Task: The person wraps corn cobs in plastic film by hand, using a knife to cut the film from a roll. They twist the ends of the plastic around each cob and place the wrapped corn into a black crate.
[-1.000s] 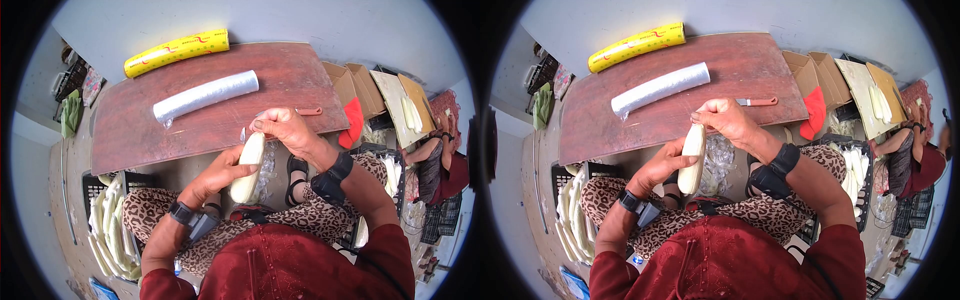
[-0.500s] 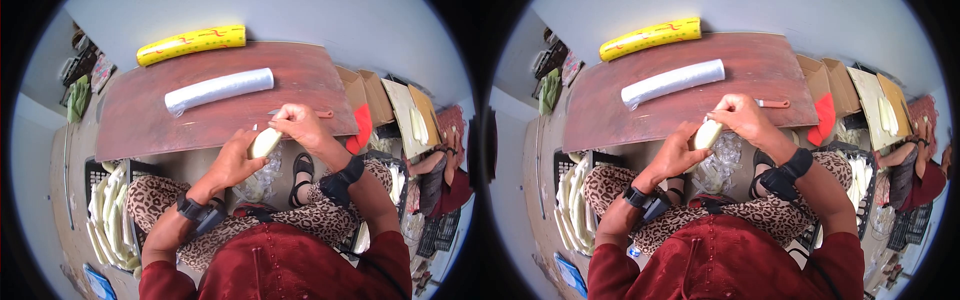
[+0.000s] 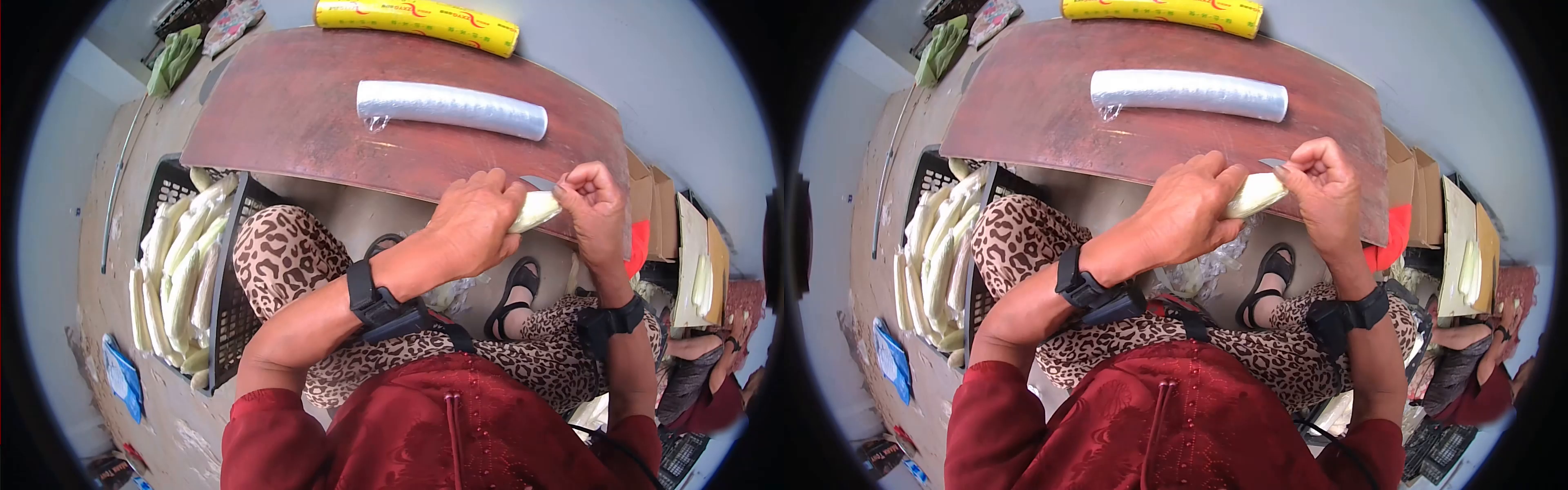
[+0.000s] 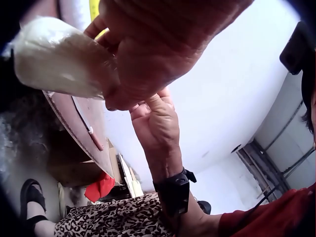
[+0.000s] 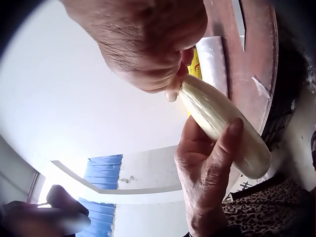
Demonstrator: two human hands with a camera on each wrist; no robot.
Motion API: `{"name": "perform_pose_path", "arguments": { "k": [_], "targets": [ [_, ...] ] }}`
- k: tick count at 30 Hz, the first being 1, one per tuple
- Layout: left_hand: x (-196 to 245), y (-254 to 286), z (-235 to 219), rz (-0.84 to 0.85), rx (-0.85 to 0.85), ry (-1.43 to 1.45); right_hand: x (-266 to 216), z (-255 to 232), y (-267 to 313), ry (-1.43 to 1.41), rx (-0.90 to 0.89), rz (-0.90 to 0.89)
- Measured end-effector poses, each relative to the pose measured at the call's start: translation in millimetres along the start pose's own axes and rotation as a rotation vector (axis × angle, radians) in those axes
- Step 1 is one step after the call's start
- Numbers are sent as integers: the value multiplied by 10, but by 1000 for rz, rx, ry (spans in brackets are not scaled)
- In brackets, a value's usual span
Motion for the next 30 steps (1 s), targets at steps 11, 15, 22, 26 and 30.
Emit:
{"name": "perform_pose_path", "arguments": {
  "k": [11,15,22,26,30],
  "targets": [
    [40,-93,-66,93,178,-152,-168,8,-66,123,114,-71],
    [57,-119,-111,197,244,-373,-153,-20,-90,123,115,-55],
    [70,-145,-162,220,270,-424,-119,-57,-144,149,94,-75],
    [67,-146,-214,176,268,-350,-89,-95,-194,171,72,-64],
    [61,-156,-216,123,264,-271,-113,-36,-212,52,85,-63]
  ]
}}
Point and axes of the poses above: each hand's wrist, its own y-axis away from the middle knuckle, its own z-axis out of the palm, x = y × z, the point moved 2 cm from there along -y, towards the middle knuckle, and after that the axes turned 11 degrees about x, right-handed, at the moved point
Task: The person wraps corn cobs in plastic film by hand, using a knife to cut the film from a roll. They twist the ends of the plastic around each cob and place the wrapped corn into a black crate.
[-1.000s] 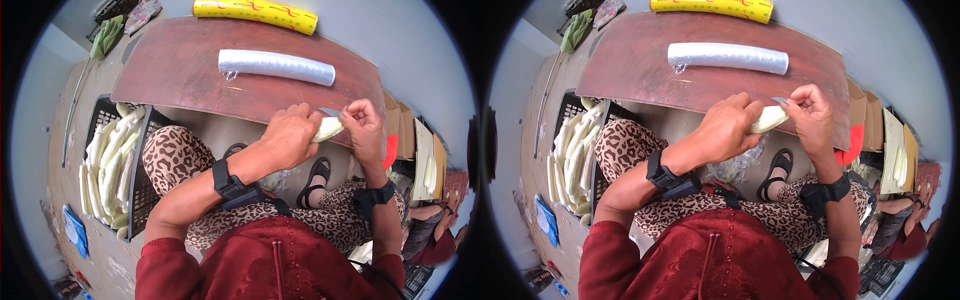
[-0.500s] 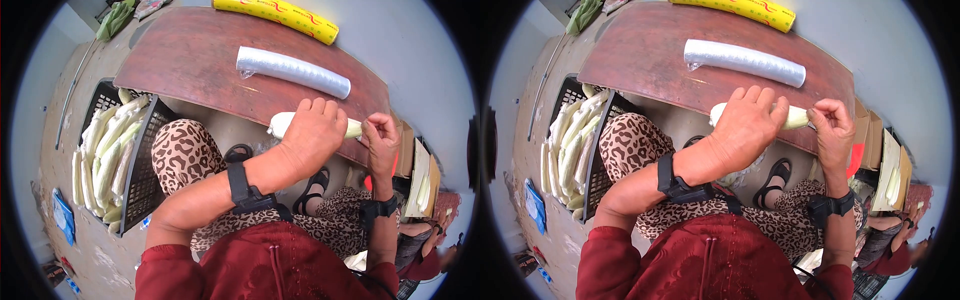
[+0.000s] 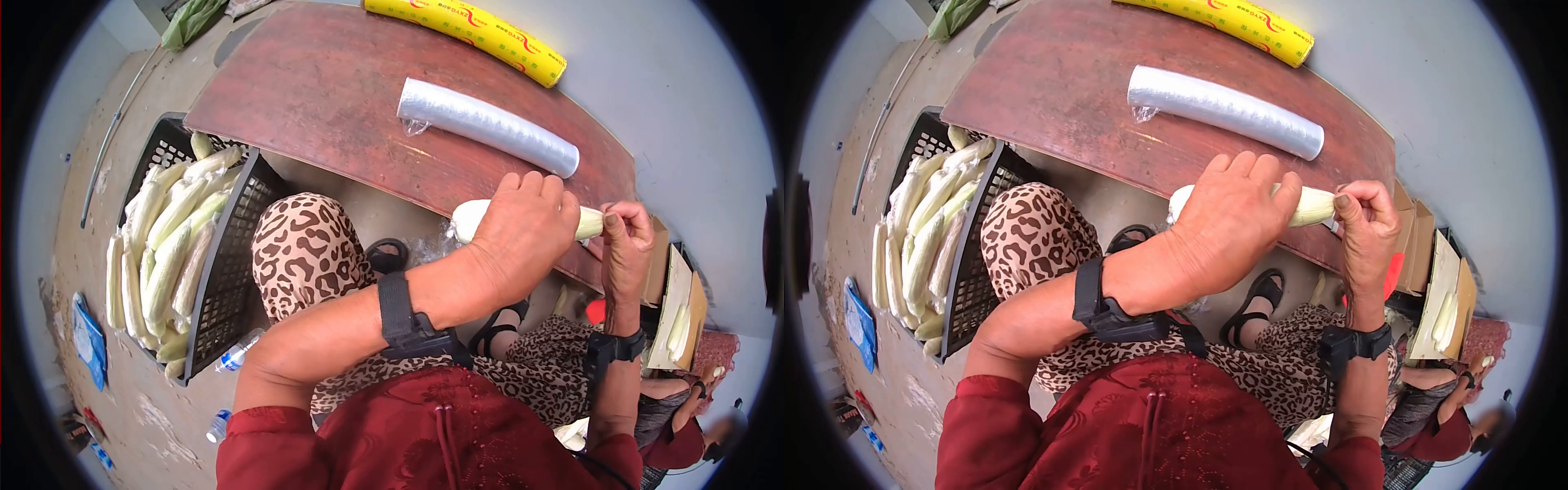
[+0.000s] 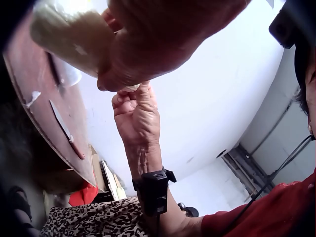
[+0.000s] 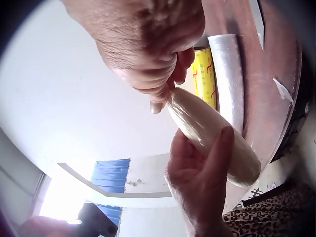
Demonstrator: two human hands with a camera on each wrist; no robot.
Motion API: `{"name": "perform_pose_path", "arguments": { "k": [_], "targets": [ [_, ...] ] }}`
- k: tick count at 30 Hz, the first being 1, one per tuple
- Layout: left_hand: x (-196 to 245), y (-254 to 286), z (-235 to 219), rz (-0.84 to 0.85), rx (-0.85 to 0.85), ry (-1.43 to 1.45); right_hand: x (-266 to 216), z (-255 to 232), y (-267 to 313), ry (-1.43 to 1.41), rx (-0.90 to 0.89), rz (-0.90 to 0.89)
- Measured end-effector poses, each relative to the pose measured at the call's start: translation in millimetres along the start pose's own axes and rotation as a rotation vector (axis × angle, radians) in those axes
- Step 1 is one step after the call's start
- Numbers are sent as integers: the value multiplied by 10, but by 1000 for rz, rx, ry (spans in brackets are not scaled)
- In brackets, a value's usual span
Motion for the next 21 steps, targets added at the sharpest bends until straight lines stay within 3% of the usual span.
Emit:
{"name": "perform_pose_path", "arguments": {
  "k": [21],
  "targets": [
    [-30,3,15,-141,22,265,-166,-5,33,39,-69,-32]
  ]
}}
Point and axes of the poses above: each hand's wrist, its own y-axis away from the middle knuckle, its own z-axis out of the palm, x = y × z, the point moved 2 cm from there along -y, towards the middle knuckle, and after that the axes turned 11 degrees about x, right-handed, at the moved point
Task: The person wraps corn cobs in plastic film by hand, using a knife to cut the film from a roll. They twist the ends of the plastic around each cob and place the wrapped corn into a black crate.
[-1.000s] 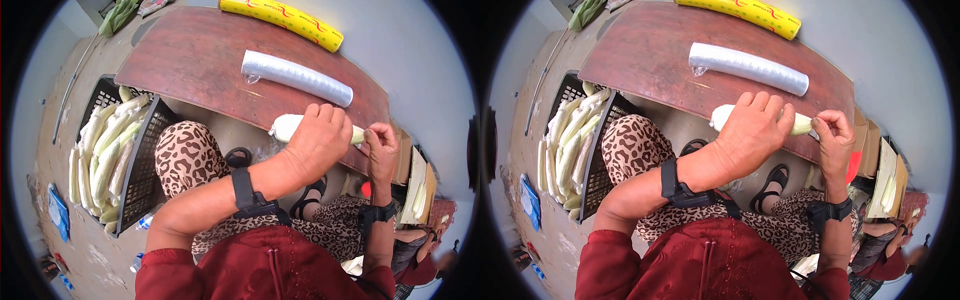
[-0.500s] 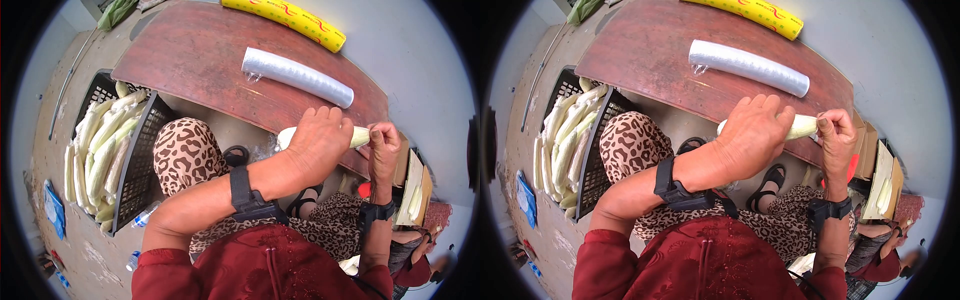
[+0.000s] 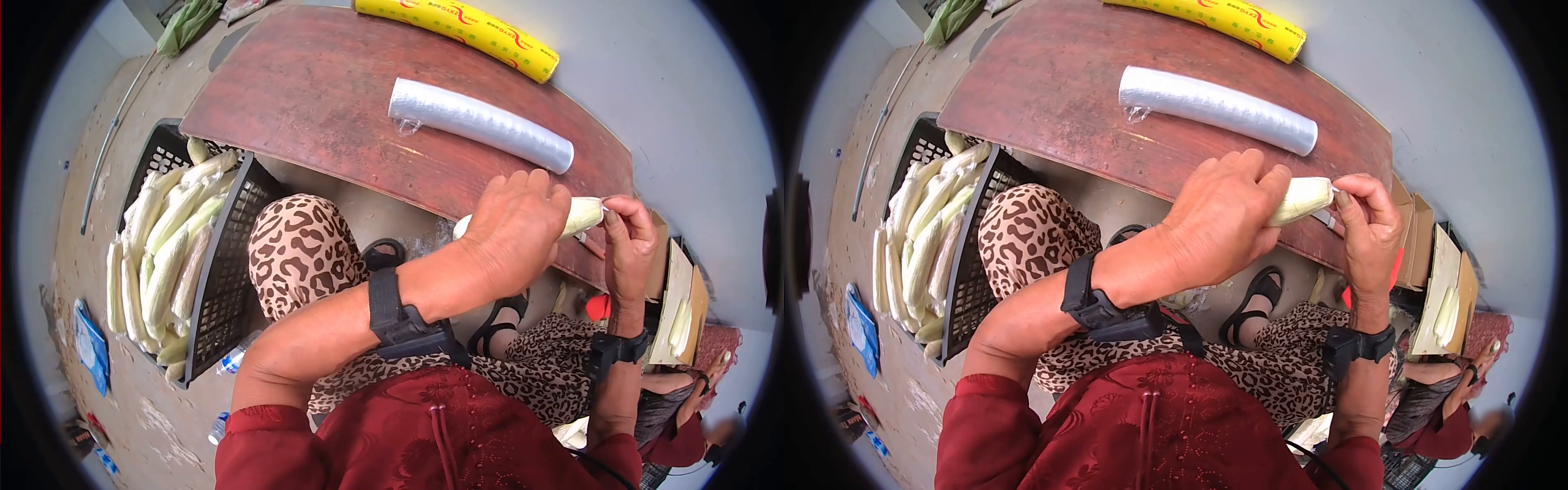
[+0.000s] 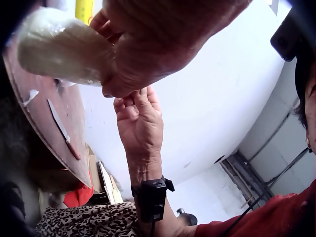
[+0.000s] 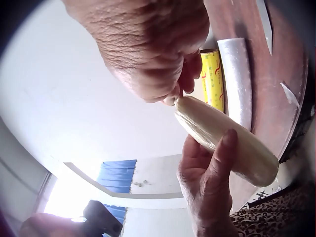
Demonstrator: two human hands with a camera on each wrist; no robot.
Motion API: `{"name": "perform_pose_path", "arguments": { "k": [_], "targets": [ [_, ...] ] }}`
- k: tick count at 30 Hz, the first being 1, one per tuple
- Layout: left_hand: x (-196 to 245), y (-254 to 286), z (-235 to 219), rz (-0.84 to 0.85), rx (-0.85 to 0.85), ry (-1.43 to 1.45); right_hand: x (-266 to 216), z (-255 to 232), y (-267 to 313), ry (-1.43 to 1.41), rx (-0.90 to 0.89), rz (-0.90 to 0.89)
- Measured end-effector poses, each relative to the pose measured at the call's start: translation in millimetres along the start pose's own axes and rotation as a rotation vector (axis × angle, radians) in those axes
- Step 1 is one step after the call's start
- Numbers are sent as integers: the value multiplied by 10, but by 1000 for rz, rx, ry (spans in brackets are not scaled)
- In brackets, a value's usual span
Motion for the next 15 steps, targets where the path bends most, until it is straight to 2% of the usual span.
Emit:
{"name": "perform_pose_path", "arguments": {
  "k": [2,4,10,15],
  "targets": [
    [6,-5,6,9,-3,-9,9,-14,8,3,22,57],
    [13,-12,2,23,1,-30,43,-43,-6,-3,-3,40],
    [26,-47,-15,170,52,-228,76,-69,-26,-69,-38,85],
    [24,-33,-12,180,32,-247,-17,-33,-39,-44,-74,71]
  ]
}}
Point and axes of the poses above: each hand's wrist, its own y-axis away from the middle knuckle, its own z-axis out of the palm, x = y × z, the point moved 2 cm from there along -y, towards the middle knuckle, and after that the axes turned 11 degrees about x, right-handed, at the moved point
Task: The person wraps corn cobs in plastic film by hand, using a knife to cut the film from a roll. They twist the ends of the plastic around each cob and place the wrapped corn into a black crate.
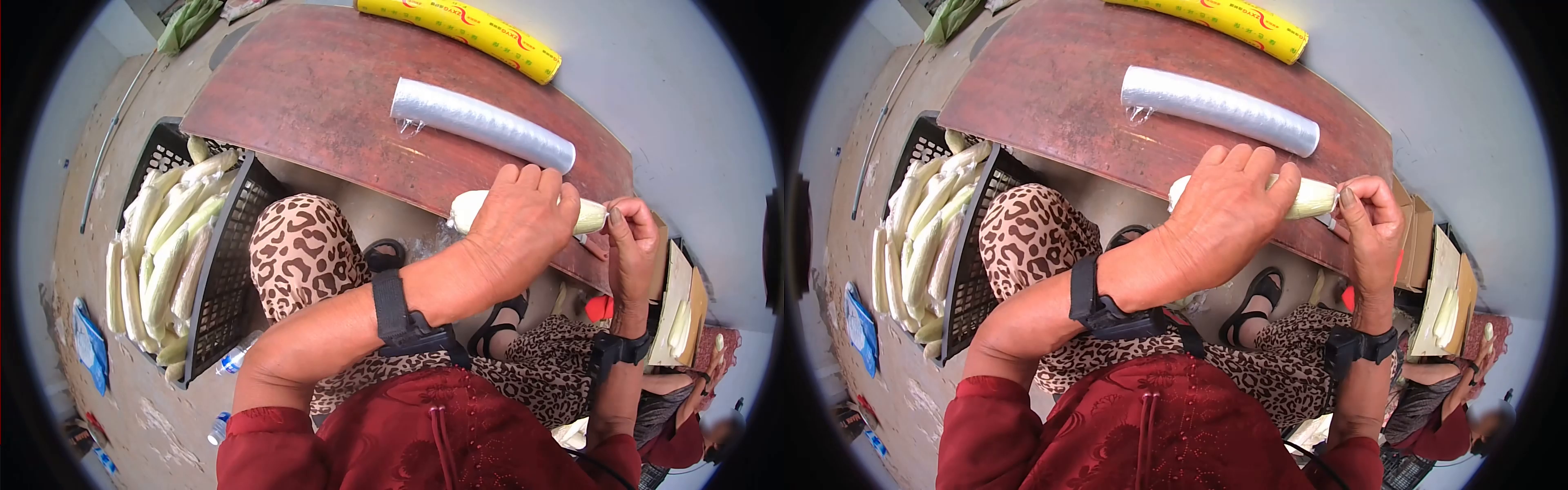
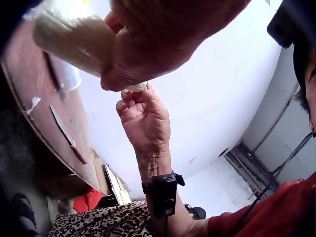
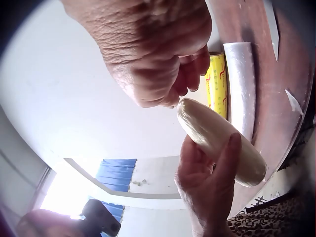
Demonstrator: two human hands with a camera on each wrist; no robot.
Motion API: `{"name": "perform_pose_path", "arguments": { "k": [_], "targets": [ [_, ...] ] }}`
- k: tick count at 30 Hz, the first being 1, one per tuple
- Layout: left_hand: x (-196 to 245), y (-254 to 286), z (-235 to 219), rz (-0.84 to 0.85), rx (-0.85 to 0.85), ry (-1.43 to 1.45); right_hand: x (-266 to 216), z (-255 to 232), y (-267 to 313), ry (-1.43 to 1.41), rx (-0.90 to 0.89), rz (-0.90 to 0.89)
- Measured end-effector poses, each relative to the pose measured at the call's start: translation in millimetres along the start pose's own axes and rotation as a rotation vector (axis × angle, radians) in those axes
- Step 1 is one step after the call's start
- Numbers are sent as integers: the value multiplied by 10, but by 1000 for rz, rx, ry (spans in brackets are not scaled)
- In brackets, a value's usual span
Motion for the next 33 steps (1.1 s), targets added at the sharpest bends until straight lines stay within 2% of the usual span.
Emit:
{"name": "perform_pose_path", "arguments": {
  "k": [5,8,11,14,17,20,23,26,29,33],
  "targets": [
    [4,-6,-10,-8,-29,10,-41,61,-2,-55,11,4],
    [7,-4,-13,2,-23,-5,-37,69,-6,-40,18,-59],
    [8,-5,-14,20,-20,-33,-43,59,-14,51,7,-147],
    [5,-12,-13,32,-28,-51,-73,78,22,20,46,-111],
    [-1,-21,-13,37,-27,-64,-104,55,49,141,89,-155],
    [2,-25,-12,48,-23,-81,-71,46,41,190,92,-248],
    [7,-21,-1,64,-15,-89,-69,59,40,189,119,-224],
    [15,-14,5,73,2,-82,-85,69,29,96,134,-89],
    [25,-17,4,79,16,-67,-105,75,6,-153,81,91],
    [33,-26,32,89,27,-51,-36,0,-42,-341,-38,275]
  ]
}}
Point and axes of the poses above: each hand's wrist, its own y-axis away from the middle knuckle, its own z-axis out of the palm, x = y × z, the point moved 2 cm from there along -y, towards the middle knuckle, and after that the axes turned 11 degrees about x, right-handed, at the moved point
